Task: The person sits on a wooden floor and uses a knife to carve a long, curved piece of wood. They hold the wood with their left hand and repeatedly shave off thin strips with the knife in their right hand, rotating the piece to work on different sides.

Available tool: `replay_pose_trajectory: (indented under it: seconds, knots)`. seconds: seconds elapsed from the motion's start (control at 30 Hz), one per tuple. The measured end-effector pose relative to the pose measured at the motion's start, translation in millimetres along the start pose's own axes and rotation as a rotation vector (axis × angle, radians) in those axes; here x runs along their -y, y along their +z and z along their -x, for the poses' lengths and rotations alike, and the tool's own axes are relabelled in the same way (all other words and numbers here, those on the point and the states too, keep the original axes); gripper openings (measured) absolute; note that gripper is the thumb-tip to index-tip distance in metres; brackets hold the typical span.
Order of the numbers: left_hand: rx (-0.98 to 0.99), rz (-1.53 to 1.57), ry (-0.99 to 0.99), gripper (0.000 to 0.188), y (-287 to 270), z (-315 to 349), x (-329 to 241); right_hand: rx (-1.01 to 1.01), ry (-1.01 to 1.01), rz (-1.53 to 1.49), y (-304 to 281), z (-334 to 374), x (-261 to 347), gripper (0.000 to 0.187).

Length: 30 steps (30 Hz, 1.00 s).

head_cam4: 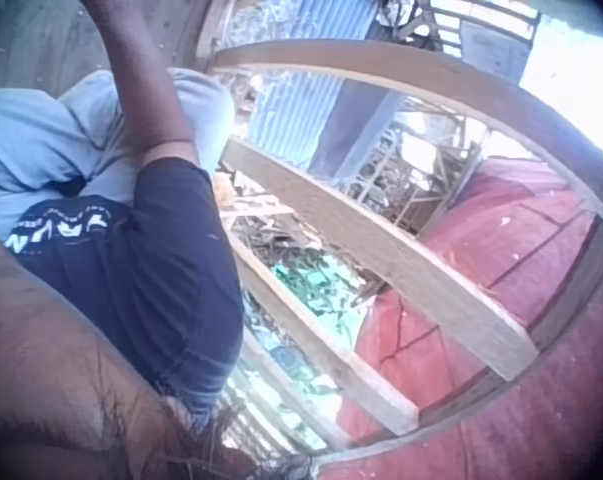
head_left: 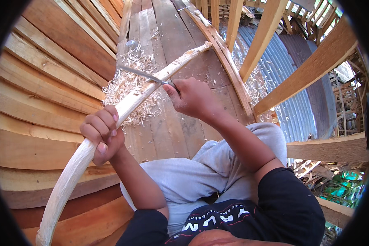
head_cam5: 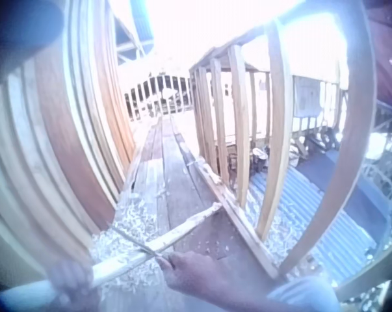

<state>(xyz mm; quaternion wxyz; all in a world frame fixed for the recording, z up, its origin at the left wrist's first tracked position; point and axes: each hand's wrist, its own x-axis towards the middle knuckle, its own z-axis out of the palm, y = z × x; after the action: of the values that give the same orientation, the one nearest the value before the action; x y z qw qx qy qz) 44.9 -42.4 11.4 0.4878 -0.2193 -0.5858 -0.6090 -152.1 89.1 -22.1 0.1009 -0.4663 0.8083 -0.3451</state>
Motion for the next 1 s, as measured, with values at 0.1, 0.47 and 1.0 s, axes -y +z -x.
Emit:
replay_pose_trajectory:
  seconds: [0.1, 0.47, 1.0]
  knots:
    - [-0.050, 0.012, -0.002, 0.024, 4.9, -0.4, 3.2, -0.067, 0.136, -0.150, 7.8, -16.4, -38.8, 0.046]
    - [-0.109, -0.028, 0.038, 0.025, 15.9, -3.7, 1.6, -0.135, 0.299, -0.014, 18.8, -36.2, -75.1, 0.050]
    - [-0.182, -0.015, -0.008, 0.025, -6.6, 4.2, 1.7, 0.007, 0.027, -0.066, 19.7, -15.1, -36.9, 0.048]
